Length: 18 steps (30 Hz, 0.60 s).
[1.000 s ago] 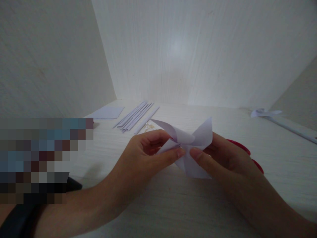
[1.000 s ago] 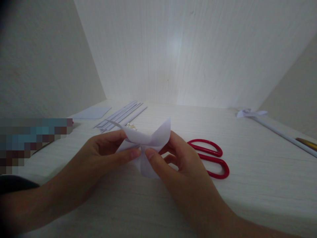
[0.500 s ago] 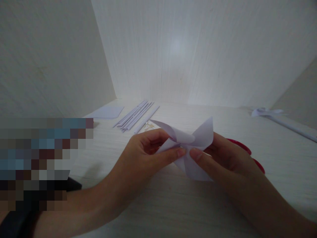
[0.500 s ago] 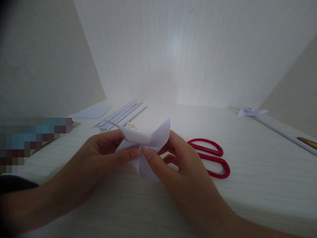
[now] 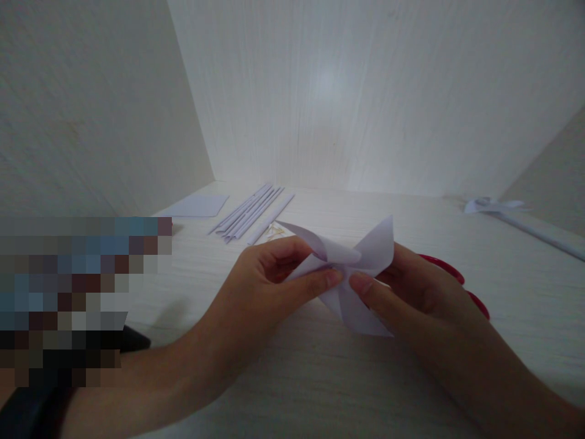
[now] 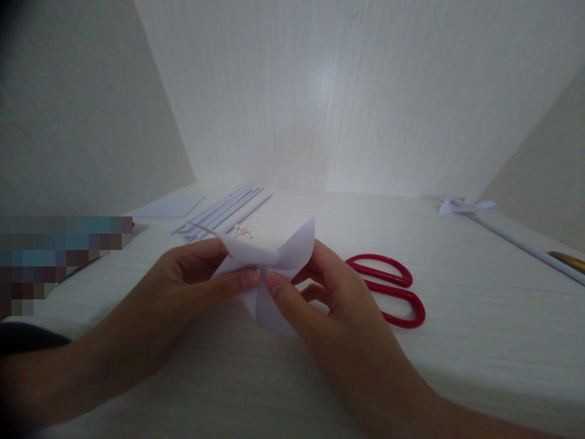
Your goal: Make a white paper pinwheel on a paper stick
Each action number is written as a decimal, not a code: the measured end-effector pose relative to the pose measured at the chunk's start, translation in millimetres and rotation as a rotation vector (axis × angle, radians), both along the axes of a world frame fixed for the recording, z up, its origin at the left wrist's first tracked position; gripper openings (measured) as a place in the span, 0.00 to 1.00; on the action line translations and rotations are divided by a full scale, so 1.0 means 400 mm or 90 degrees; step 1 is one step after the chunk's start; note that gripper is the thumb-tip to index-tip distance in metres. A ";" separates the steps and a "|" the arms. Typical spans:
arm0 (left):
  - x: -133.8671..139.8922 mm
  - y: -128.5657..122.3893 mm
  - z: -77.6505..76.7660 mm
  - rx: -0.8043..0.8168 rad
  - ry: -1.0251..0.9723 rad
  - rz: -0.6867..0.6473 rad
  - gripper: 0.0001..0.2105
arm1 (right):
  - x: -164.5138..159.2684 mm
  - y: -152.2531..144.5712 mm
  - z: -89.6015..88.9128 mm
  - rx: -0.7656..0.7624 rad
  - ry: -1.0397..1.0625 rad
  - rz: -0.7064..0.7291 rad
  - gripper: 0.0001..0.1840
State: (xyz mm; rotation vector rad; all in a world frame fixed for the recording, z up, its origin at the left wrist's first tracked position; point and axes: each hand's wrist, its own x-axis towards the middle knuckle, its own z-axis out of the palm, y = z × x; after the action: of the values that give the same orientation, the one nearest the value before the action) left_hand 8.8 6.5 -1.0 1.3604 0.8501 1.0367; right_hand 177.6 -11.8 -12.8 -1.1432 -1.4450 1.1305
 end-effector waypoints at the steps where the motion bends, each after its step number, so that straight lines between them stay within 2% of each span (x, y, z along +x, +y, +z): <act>1: 0.000 0.000 0.001 -0.002 0.001 0.000 0.09 | 0.000 0.000 0.000 -0.004 0.001 0.003 0.18; 6: 0.001 0.001 0.004 -0.015 0.021 0.002 0.06 | 0.001 0.004 0.000 0.001 0.008 0.005 0.18; 10: 0.001 0.000 0.005 -0.013 0.044 0.008 0.04 | 0.002 0.010 -0.003 0.007 0.001 -0.011 0.14; 18: 0.003 -0.002 0.006 -0.013 0.038 0.013 0.05 | 0.000 0.012 -0.003 0.023 0.000 -0.009 0.11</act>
State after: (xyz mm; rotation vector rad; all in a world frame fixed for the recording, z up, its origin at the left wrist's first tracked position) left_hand 10.0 5.8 1.4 1.3734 0.9177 1.0052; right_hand 177.6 -6.9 -13.9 -1.1272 -1.4503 1.0909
